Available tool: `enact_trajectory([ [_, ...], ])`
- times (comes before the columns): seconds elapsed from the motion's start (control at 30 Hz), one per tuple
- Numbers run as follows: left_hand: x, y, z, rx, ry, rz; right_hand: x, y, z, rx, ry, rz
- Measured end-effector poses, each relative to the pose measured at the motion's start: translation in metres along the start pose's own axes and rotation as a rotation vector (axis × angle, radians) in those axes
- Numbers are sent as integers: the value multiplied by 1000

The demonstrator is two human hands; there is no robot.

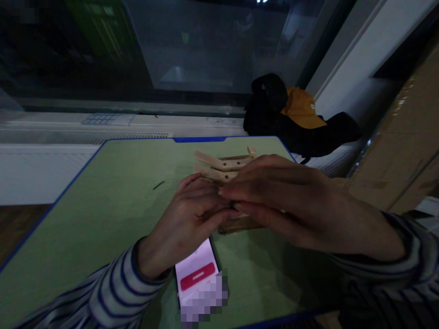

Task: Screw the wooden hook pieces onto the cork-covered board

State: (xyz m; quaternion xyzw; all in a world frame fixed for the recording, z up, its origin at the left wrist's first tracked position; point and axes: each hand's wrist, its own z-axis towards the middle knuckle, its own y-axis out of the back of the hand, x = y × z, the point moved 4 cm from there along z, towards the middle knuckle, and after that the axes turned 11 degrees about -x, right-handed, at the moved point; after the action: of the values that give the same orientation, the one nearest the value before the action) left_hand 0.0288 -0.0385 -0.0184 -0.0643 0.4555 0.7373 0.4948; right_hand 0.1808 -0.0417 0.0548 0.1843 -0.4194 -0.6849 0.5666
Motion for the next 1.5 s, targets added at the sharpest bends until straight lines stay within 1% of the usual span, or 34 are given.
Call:
enact_trajectory([
  [0.07, 0, 0, 0, 29, -19, 1, -1, -2, -1, -29, 0, -15],
  [0.2, 0, -1, 0, 73, -53, 29, -3, -10, -3, -180, -1, -80],
  [0.3, -1, -1, 0, 45, -39, 38, -4, -13, -3, -226, 9, -137],
  [0.37, -1, 0, 0, -3, -24, 54, -3, -12, -2, -220, 21, -158],
  [0.43, -1, 0, -1, -29, -12, 75, -3, -10, 0, -178, 22, -155],
  [0.57, 2, -1, -2, -25, -9, 93, -2, -2, 0, -28, -10, -27],
  [0.63, 2, -1, -3, -9, -35, 78, -2, 0, -1, 9, -6, 17],
  [0.7, 1, -1, -3, 21, -52, 52, -4, 0, -2, -11, -21, 5],
  [0.83, -2, 0, -2, 79, -60, 42, -6, -6, -6, -148, -28, -29],
  [0.9, -4, 0, -2, 88, -61, 48, -6, -9, -7, -187, -11, -23],
  [0.97, -5, 2, -1, 54, -41, 46, -6, -10, -6, -189, -13, -27],
  [1.1, -2, 2, 0, -44, 7, 42, -5, -7, -2, -148, -36, -41],
  [1.17, -1, 1, -1, -49, 2, 41, -4, -5, -1, -104, -44, 1],
  [1.3, -2, 0, -1, -32, -30, 46, 0, -2, -1, -15, -7, 51],
  [1.37, -4, 1, -1, 1, -46, 39, 0, -2, -2, -34, -7, 17],
  [1.5, -7, 0, 0, 79, -52, 34, -2, -6, -6, -174, -1, -76],
])
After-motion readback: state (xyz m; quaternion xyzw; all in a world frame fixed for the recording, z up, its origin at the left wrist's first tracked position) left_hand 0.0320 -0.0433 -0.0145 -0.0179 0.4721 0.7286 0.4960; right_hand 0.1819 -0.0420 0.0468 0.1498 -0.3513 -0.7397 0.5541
